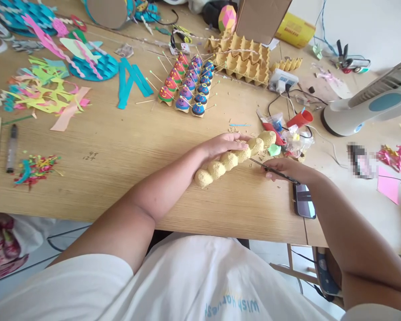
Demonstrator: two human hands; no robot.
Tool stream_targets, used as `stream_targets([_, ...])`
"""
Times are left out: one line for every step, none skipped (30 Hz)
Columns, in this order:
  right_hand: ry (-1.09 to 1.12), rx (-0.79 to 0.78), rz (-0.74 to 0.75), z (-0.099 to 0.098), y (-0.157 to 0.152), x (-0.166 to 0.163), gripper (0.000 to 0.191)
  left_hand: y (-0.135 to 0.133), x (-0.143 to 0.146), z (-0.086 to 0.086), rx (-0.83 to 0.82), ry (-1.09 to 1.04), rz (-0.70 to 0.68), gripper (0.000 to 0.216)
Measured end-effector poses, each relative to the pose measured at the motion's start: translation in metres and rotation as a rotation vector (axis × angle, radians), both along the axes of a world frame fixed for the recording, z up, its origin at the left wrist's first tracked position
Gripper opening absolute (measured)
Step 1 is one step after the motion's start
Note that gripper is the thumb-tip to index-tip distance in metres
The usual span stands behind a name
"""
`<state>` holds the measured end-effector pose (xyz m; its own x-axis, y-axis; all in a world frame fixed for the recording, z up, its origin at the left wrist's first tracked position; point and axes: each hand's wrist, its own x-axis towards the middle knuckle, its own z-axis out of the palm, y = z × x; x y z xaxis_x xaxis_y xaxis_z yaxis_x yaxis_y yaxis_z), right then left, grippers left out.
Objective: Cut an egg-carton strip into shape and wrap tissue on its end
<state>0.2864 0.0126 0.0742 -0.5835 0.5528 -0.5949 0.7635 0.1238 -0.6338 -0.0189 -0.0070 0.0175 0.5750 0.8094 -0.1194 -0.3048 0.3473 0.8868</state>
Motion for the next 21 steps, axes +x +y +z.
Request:
stream_targets([0.001, 0.008, -0.018, -0.003, 0.002, 0.001, 0.064, 0.000, 0.000, 0.000, 0.000, -0.008, -0.003, 0.038])
stream_targets([-0.001, 0.017, -0.036, -0.006, 0.003, 0.002, 0.065, 0.001, 0.000, -0.001, -0.002, -0.008, -0.002, 0.039])
stream_targets([-0.003, 0.022, -0.051, -0.007, 0.003, 0.003, 0.066, 0.002, 0.000, -0.002, -0.005, 0.001, -0.001, 0.040])
stream_targets([-0.004, 0.020, -0.060, -0.007, 0.004, 0.003, 0.066, 0.003, 0.000, -0.003, -0.007, 0.014, 0.000, 0.041])
stream_targets([-0.003, 0.014, -0.065, -0.007, 0.003, 0.003, 0.065, 0.003, 0.000, -0.004, -0.006, 0.025, 0.003, 0.043])
stream_targets([0.000, 0.005, -0.068, -0.006, 0.003, 0.004, 0.065, 0.004, 0.000, -0.005, -0.003, 0.029, 0.004, 0.043])
stream_targets([0.002, -0.011, -0.070, -0.005, 0.003, 0.004, 0.064, 0.004, 0.000, -0.006, 0.002, 0.026, 0.003, 0.043])
stream_targets([0.002, -0.027, -0.072, -0.004, 0.004, 0.004, 0.064, 0.004, 0.000, -0.006, 0.007, 0.023, -0.001, 0.043])
stream_targets([0.001, -0.037, -0.074, -0.003, 0.004, 0.005, 0.064, 0.004, 0.000, -0.006, 0.011, 0.024, -0.006, 0.043])
stream_targets([0.002, -0.045, -0.073, -0.003, 0.005, 0.005, 0.064, 0.003, -0.001, -0.005, 0.011, 0.033, -0.011, 0.043])
stream_targets([0.005, -0.053, -0.066, -0.002, 0.006, 0.005, 0.063, 0.003, -0.001, -0.004, 0.011, 0.046, -0.016, 0.044])
stream_targets([0.009, -0.063, -0.053, -0.001, 0.007, 0.005, 0.062, 0.002, -0.001, -0.002, 0.010, 0.062, -0.022, 0.045])
stream_targets([0.015, -0.070, -0.036, -0.001, 0.009, 0.005, 0.061, 0.001, -0.001, -0.001, 0.012, 0.075, -0.026, 0.045])
stream_targets([0.020, -0.075, -0.019, -0.001, 0.010, 0.005, 0.060, 0.001, -0.002, 0.000, 0.017, 0.082, -0.032, 0.046])
stream_targets([0.023, -0.080, -0.004, -0.001, 0.011, 0.004, 0.059, 0.000, -0.002, 0.002, 0.022, 0.086, -0.039, 0.045])
stream_targets([0.021, -0.084, 0.007, -0.001, 0.013, 0.004, 0.059, 0.000, -0.002, 0.002, 0.025, 0.089, -0.048, 0.045])
stream_targets([0.014, -0.085, 0.016, -0.001, 0.014, 0.003, 0.059, 0.000, -0.002, 0.003, 0.026, 0.092, -0.058, 0.045])
stream_targets([0.002, -0.084, 0.022, -0.001, 0.015, 0.002, 0.059, 0.000, -0.002, 0.003, 0.026, 0.096, -0.066, 0.046])
stream_targets([-0.014, -0.085, 0.029, -0.001, 0.016, 0.002, 0.060, 0.000, -0.001, 0.002, 0.027, 0.101, -0.073, 0.047])
stream_targets([-0.031, -0.089, 0.037, -0.001, 0.017, 0.002, 0.060, 0.000, -0.001, 0.002, 0.030, 0.106, -0.077, 0.049])
stream_targets([-0.044, -0.096, 0.044, -0.001, 0.018, 0.002, 0.060, 0.001, -0.001, 0.002, 0.035, 0.111, -0.079, 0.050])
